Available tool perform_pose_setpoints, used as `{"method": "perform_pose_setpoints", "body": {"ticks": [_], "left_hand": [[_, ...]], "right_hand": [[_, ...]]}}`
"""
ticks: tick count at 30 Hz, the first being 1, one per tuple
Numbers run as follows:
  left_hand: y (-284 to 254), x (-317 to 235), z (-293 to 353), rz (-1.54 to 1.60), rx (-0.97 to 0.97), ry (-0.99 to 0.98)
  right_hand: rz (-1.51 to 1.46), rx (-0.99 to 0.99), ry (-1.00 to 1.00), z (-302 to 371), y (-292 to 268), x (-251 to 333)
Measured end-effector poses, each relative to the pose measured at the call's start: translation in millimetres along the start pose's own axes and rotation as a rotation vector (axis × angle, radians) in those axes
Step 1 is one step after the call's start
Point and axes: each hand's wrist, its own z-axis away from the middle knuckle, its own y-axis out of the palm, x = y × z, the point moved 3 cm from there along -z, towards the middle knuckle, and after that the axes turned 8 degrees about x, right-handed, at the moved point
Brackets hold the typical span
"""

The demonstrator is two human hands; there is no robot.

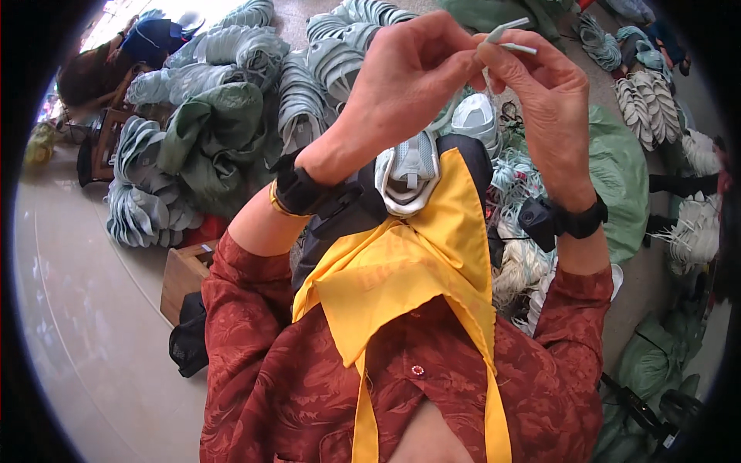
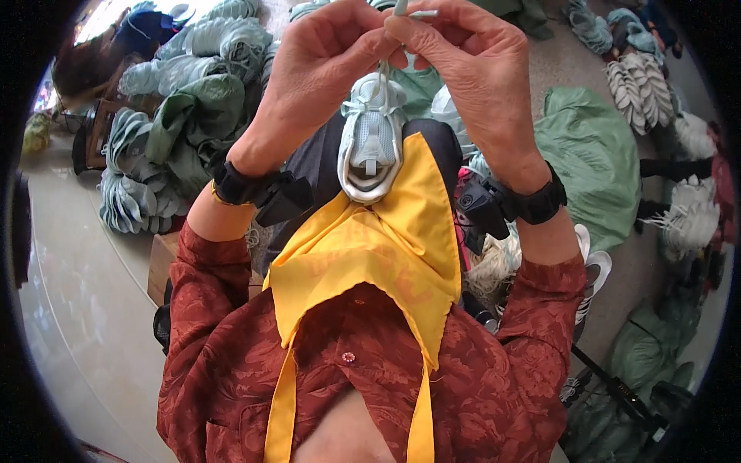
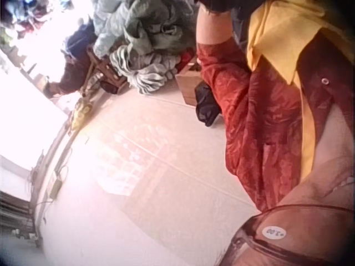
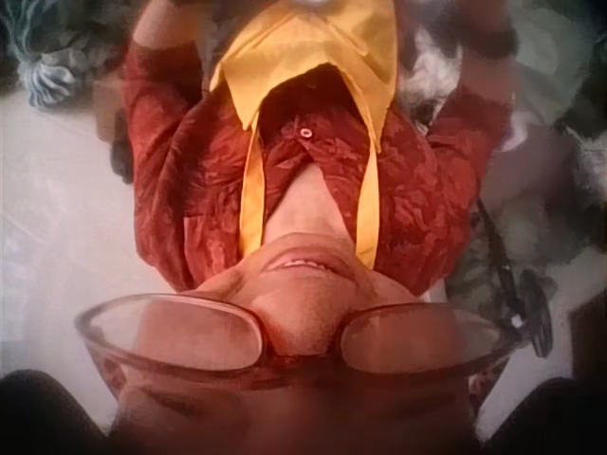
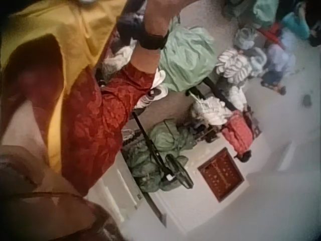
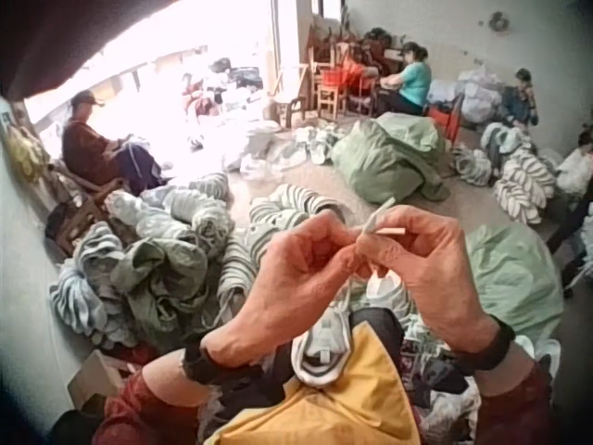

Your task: The person sits on the floor and threads a white shoelace through the eyelets of a light-colored sneaker. They pull the laces tight and tie a knot to secure them. The person then picks up a second shoe from a nearby pile.

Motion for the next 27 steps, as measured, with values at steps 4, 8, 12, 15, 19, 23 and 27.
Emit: {"method": "perform_pose_setpoints", "body": {"ticks": [4,8,12,15,19,23,27], "left_hand": [[-6,2,9,-0.075,0.008,-0.098],[-29,26,23,-0.612,-0.006,-0.14],[-54,87,67,-0.898,0.021,-0.223],[-59,125,88,-1.01,0.024,-0.311],[-61,142,89,-1.005,0.001,-0.313],[-62,148,86,-0.956,0.014,-0.309],[-67,147,93,-0.937,-0.021,-0.328]], "right_hand": [[0.034,0.012,0.042,-3,-2,-7],[0.059,0.001,0.032,-11,2,8],[0.138,0.117,-0.111,-21,-3,31],[0.061,0.184,-0.012,-21,4,31],[0.161,0.27,-0.161,-28,7,39],[0.243,0.143,-0.226,-38,8,79],[0.235,0.11,-0.283,-44,-11,102]]}}
